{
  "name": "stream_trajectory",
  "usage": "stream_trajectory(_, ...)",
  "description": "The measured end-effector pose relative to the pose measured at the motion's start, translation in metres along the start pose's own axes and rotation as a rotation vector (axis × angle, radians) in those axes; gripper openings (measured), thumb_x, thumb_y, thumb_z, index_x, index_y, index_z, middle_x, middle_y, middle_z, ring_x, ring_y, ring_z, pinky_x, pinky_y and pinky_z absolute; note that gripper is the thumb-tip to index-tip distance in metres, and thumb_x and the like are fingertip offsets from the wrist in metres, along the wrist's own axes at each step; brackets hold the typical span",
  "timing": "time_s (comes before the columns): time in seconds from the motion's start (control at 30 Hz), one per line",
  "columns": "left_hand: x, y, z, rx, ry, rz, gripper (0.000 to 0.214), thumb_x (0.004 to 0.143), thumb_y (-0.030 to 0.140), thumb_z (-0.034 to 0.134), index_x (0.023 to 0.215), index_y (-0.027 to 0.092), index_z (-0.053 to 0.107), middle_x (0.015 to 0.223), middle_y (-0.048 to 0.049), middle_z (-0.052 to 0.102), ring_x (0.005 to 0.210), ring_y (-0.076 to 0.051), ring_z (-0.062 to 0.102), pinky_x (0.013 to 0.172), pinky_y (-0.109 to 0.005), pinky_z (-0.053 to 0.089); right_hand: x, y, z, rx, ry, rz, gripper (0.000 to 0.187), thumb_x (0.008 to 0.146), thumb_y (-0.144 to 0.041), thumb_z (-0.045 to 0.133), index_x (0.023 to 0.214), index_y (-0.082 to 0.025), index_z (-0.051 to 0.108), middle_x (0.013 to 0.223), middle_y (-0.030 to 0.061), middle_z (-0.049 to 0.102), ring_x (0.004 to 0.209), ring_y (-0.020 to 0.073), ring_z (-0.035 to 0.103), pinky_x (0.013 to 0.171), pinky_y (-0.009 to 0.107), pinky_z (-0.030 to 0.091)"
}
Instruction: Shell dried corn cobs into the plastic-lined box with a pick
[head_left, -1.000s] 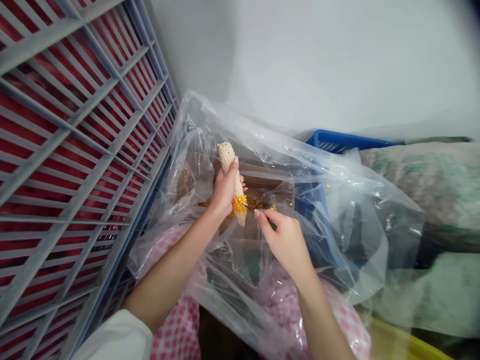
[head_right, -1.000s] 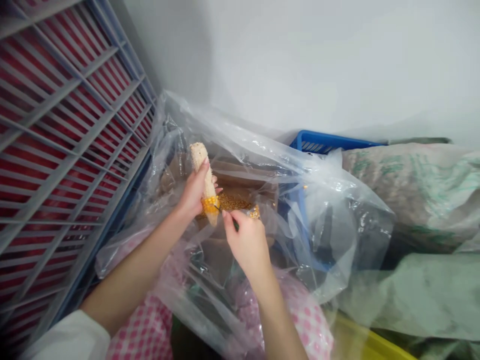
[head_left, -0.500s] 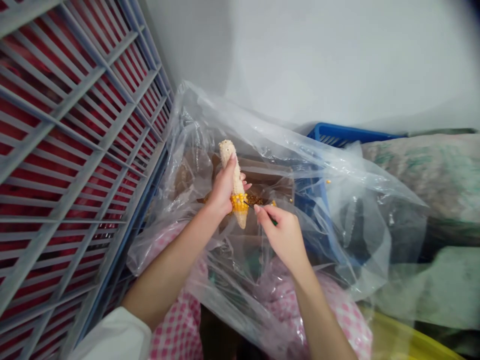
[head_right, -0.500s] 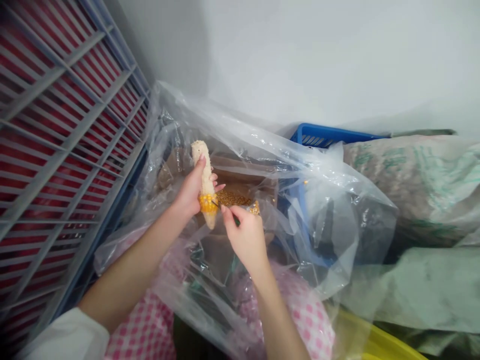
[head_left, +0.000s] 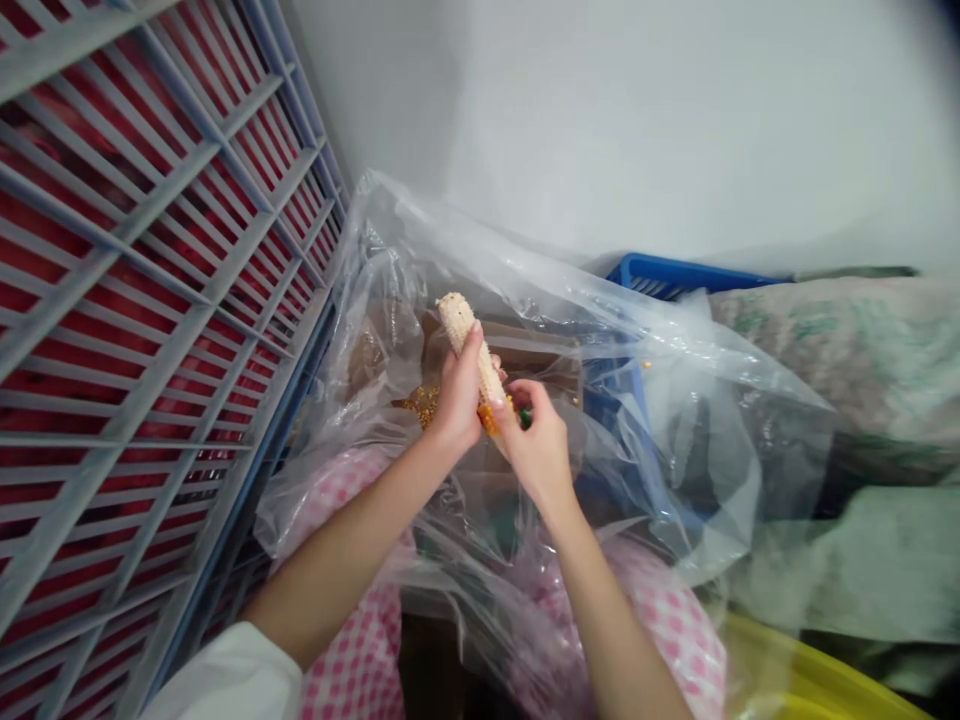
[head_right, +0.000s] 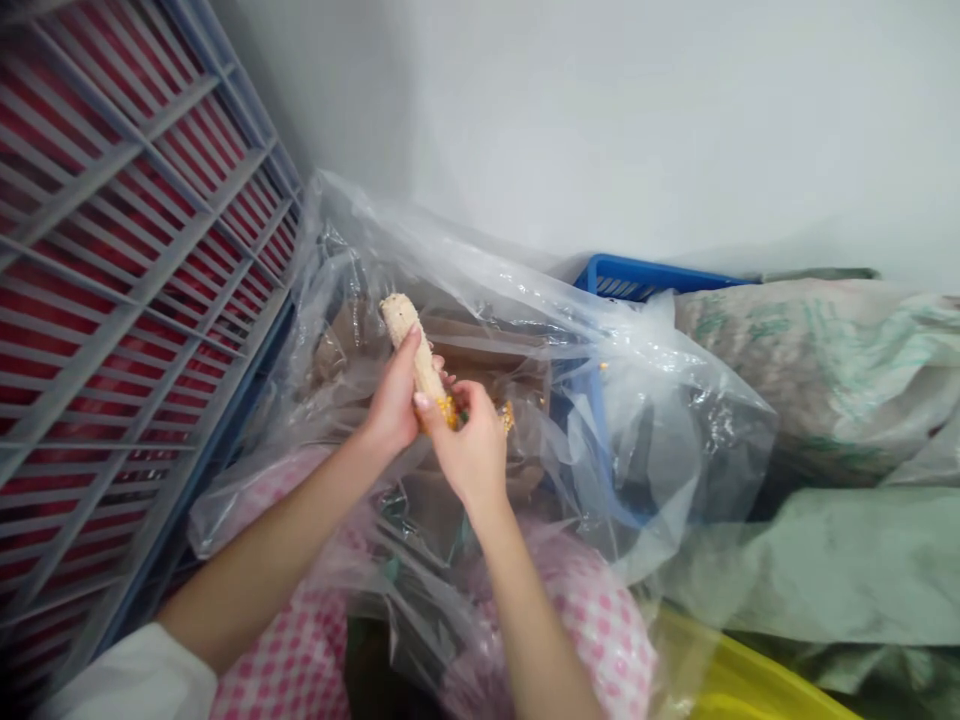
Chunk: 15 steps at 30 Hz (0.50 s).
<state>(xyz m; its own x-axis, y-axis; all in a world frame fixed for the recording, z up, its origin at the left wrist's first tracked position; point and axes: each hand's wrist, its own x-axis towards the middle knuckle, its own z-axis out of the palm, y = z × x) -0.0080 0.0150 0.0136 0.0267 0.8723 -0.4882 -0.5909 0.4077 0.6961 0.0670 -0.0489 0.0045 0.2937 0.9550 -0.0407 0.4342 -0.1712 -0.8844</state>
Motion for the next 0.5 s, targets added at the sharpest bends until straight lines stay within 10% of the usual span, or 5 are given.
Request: stream_trajectory(0.5, 0.0, -0.007, 0.001, 0.075, 0.026, 0.014, 0.037, 0.073, 0.054, 0.054, 0.076, 0.021, 0.039, 0.051, 0.007, 0.04, 0.043, -0.006, 0.04, 0.046, -0.02, 0.033, 0.003, 0.015, 0.025, 0.332, -0.036, 0.231, 0.044, 0.076, -0.056, 0.044, 0.056, -0.017, 0.045, 0.051, -0.0043, 0.04, 0.052, 0.0091, 0.034, 0.05, 0.022, 0.026)
